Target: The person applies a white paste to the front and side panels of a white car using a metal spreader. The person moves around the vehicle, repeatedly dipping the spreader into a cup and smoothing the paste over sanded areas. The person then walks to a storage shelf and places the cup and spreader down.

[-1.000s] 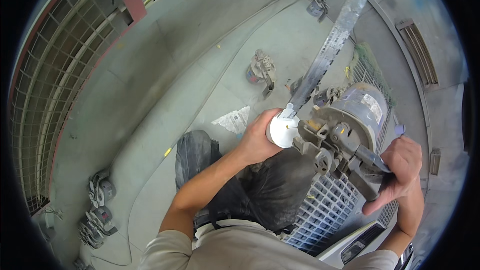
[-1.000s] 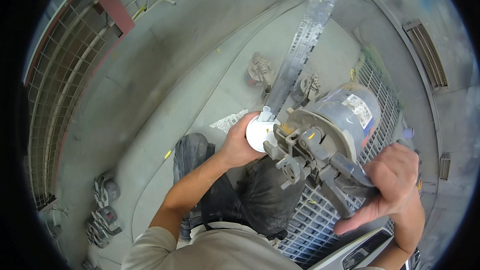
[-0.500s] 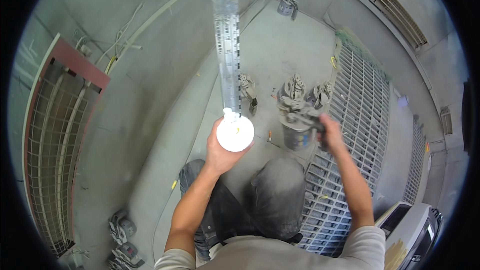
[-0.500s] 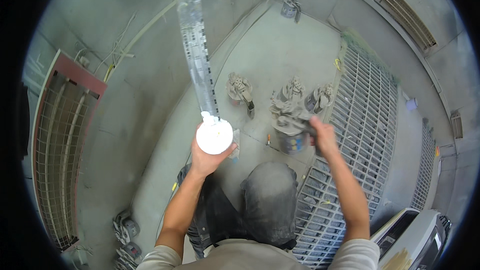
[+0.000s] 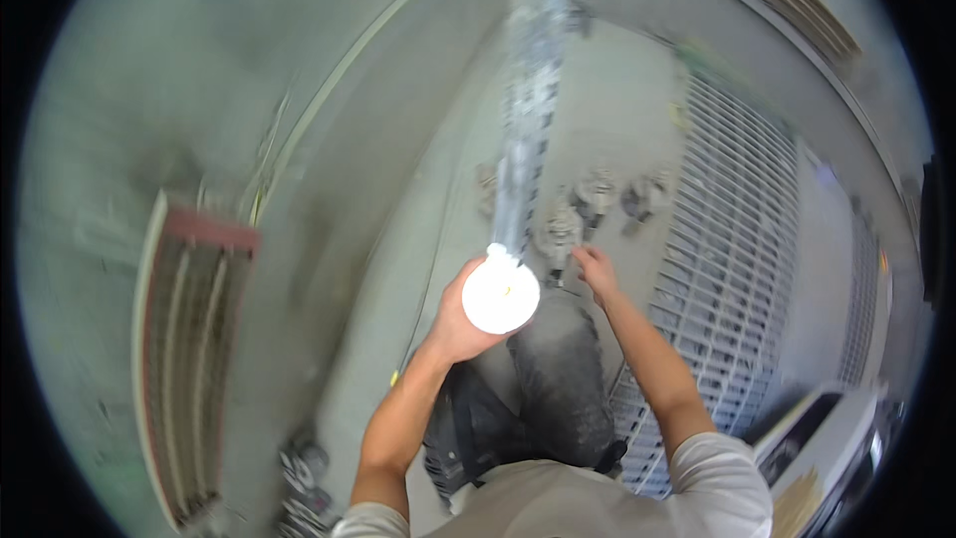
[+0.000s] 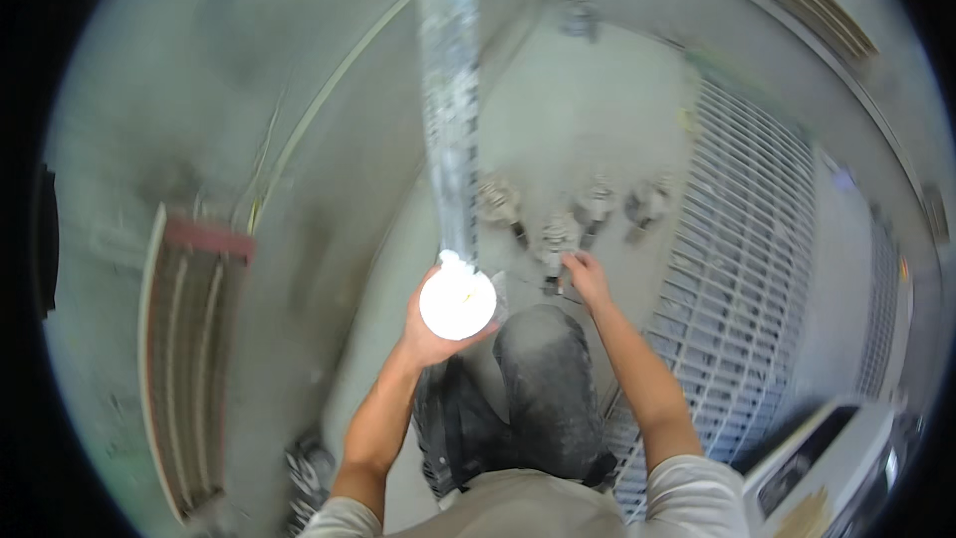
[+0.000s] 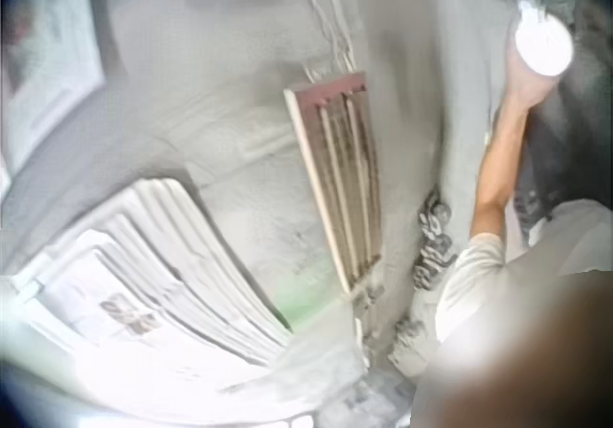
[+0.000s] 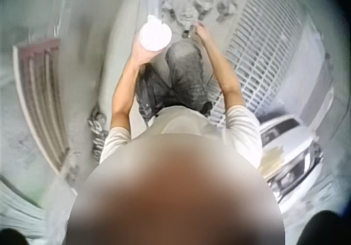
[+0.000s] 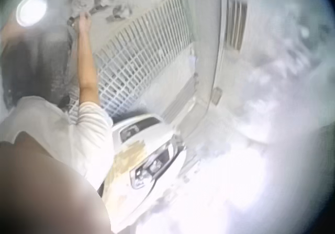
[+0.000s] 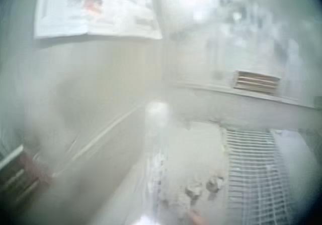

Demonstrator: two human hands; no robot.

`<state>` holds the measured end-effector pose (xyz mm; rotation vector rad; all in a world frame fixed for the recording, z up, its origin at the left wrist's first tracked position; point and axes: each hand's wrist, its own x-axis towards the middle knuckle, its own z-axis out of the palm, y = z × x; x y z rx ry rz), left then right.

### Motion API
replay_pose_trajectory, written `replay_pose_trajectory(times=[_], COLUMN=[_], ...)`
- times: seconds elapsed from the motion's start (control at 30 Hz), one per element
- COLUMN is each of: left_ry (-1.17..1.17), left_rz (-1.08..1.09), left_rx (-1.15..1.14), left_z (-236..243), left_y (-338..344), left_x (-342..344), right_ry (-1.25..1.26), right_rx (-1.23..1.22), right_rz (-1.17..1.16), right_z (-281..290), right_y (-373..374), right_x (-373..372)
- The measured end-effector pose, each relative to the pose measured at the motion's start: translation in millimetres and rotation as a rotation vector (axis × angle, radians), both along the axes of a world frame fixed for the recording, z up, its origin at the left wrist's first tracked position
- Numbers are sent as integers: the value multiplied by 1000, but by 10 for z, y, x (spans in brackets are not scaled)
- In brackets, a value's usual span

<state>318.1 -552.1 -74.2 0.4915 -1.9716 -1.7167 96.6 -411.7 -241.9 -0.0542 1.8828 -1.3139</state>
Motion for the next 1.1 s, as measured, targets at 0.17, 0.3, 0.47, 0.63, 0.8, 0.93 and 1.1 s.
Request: replay_pose_trajectory(times=[0.17,0.3,0.47,0.63,0.8,0.93,1.1], left_ry=[-146,-235,-186,-165,48,76,87], left_rz=[-297,-531,-894,-1116,-1235,-1331,-1515], left_rx=[172,137,112,1,212,-12,-17], left_z=[1230,2297,3506,4607,5125,5436,5710], left_y=[227,534,851,1924,2724,3163,3476], left_x=[-111,-451,-938,-1714,-2050,-2226,-2383], right_ry=[-50,176,146,547,1415,910,590], right_rx=[-831,-716,-397,-356,186,83,-86], right_rz=[491,603,185,-163,-364,-811,-945], right_z=[2864,4888,6582,7641,8177,8619,8871], right_y=[178,632,1358,2559,3175,3287,3250], right_x=[-210,-167,143,213,566,922,993])
